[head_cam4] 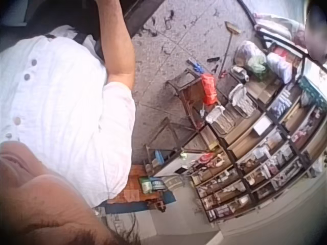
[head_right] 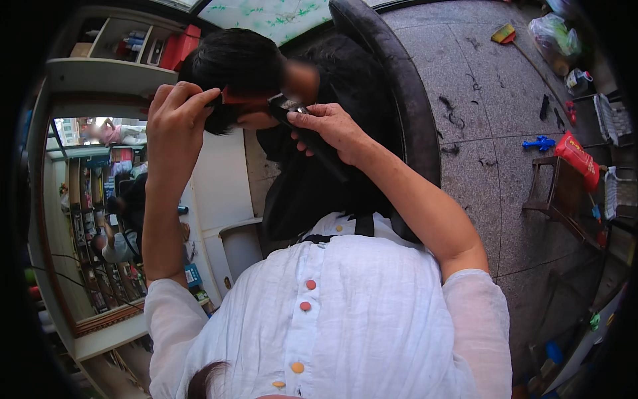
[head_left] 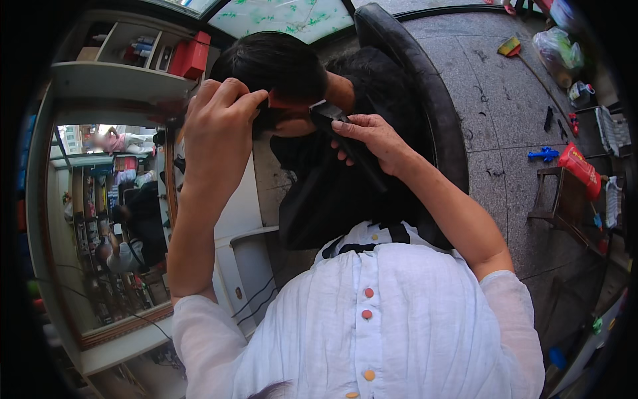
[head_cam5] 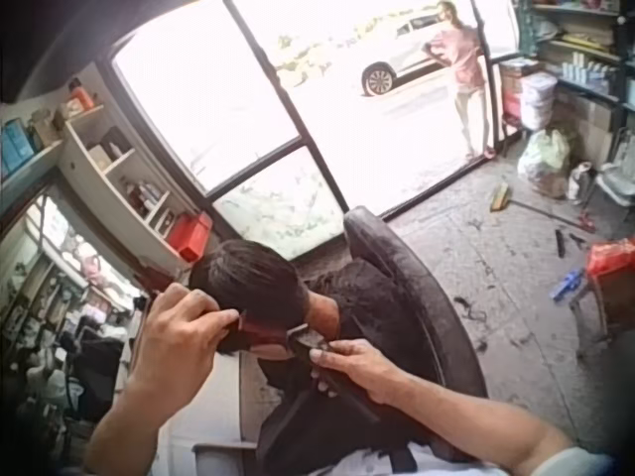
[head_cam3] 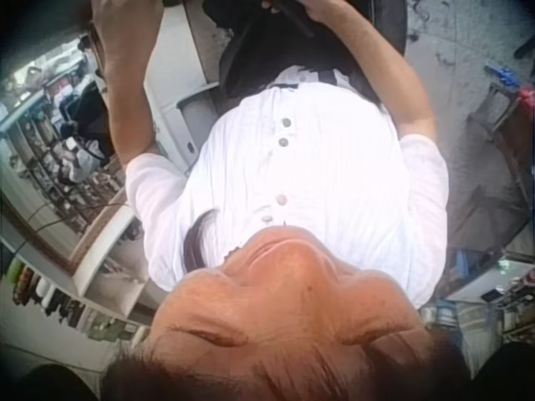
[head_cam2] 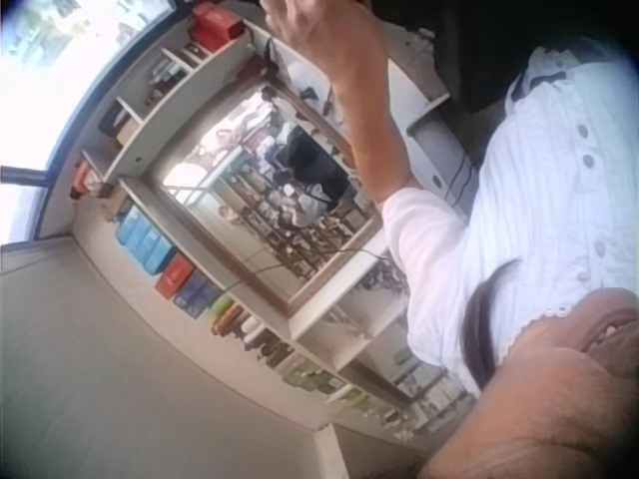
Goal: The person uses electric clippers and a comb to trim the hair on the back and sides of a seated person's head. They repeatedly lift sections of hair with the comb and run the clippers along the scalp to shorten the hair.
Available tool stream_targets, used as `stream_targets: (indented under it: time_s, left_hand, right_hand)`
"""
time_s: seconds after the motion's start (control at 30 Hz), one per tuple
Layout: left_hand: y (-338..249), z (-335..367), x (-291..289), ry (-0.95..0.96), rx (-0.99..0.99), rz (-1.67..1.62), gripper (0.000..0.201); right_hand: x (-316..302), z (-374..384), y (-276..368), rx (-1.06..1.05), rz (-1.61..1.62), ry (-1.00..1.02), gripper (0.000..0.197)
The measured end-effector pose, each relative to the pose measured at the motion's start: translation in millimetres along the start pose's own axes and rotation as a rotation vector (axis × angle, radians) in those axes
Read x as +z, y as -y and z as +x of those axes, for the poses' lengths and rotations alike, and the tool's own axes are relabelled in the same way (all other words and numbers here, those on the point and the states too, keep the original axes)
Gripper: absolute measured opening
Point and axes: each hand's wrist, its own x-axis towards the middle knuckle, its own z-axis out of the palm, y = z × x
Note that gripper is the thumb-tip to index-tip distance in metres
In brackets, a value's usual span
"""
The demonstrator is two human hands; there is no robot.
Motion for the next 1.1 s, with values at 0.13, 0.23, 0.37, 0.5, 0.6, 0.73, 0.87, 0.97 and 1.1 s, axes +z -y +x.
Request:
stream_targets:
  time_s: [0.13, 0.23, 0.37, 0.5, 0.6, 0.73, 0.87, 0.97, 1.1]
  left_hand:
    - [-1.1, -0.7, 0.5, -0.026, 0.006, 0.014, 0.023]
    - [-2.4, 0.1, 0.3, -0.041, 0.037, 0.043, 0.023]
    - [-3.1, 0.3, -0.9, -0.034, 0.054, 0.060, 0.023]
    - [-4.0, 1.3, -1.8, -0.046, 0.064, 0.064, 0.023]
    - [-5.2, 1.8, -2.4, -0.033, 0.054, 0.039, 0.023]
    - [-2.8, 0.1, -7.1, 0.120, -0.013, -0.035, 0.023]
    - [-2.7, 3.0, -4.8, 0.073, -0.020, -0.014, 0.023]
    - [-4.4, 4.9, -1.8, 0.023, -0.008, -0.002, 0.023]
    - [-6.3, 4.3, 0.3, -0.032, 0.005, 0.016, 0.023]
  right_hand:
    - [1.7, 2.2, 0.8, 0.004, -0.013, -0.010, 0.027]
    - [2.5, 3.2, 2.7, -0.004, -0.005, -0.021, 0.027]
    - [3.8, 4.4, 4.7, -0.023, 0.021, -0.036, 0.026]
    - [3.4, 7.1, 8.8, -0.057, 0.039, -0.039, 0.026]
    - [1.3, 9.5, 6.7, -0.107, 0.119, -0.026, 0.026]
    - [0.6, 0.8, 5.2, -0.019, 0.031, -0.008, 0.025]
    - [-1.7, 1.0, 3.6, 0.017, -0.017, -0.016, 0.027]
    - [-2.6, 1.7, 6.6, 0.016, -0.020, -0.013, 0.027]
    - [-1.5, 2.5, 9.5, -0.006, -0.026, -0.009, 0.028]
